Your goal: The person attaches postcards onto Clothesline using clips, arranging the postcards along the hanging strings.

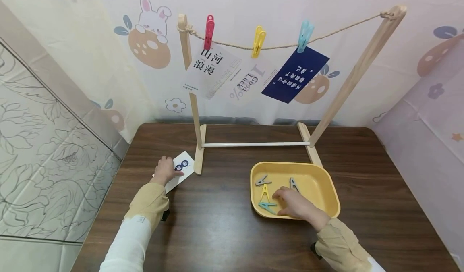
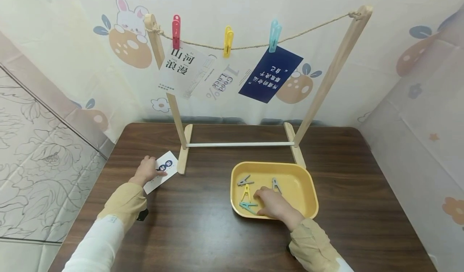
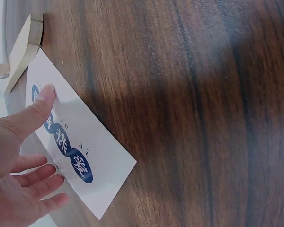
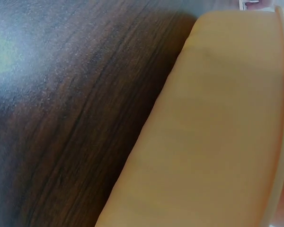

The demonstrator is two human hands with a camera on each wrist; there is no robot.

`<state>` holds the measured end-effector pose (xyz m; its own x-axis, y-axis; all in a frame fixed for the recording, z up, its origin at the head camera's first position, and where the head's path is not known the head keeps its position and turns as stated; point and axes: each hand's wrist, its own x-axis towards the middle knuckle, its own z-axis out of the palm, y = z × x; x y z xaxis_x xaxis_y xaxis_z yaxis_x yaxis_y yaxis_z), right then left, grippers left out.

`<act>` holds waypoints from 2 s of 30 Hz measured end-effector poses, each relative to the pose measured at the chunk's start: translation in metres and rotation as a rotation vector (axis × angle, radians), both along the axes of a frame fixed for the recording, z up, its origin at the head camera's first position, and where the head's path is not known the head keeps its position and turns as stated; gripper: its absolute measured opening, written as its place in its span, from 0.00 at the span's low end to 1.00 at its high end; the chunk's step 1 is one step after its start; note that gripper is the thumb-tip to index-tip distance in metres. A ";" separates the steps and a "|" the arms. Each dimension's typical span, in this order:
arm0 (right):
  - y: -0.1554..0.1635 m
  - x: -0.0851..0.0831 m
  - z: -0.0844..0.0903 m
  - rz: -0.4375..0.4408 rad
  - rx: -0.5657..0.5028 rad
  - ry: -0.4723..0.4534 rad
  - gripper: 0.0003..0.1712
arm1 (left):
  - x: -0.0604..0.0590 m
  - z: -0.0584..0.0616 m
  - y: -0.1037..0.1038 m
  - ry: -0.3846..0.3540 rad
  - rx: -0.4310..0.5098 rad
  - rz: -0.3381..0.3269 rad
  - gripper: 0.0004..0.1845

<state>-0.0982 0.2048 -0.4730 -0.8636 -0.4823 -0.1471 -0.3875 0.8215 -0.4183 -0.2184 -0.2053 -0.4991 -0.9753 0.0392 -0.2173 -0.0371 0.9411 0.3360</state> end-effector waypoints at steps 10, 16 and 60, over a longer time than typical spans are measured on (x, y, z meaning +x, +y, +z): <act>-0.002 0.003 -0.002 0.011 0.002 0.034 0.19 | 0.000 -0.003 -0.001 0.011 -0.026 0.040 0.34; -0.002 0.002 -0.006 -0.018 -0.024 0.021 0.18 | 0.002 0.000 -0.002 0.019 -0.048 0.063 0.40; 0.021 -0.004 -0.020 -0.043 -0.127 0.067 0.04 | 0.029 0.010 -0.024 -0.041 0.069 0.197 0.32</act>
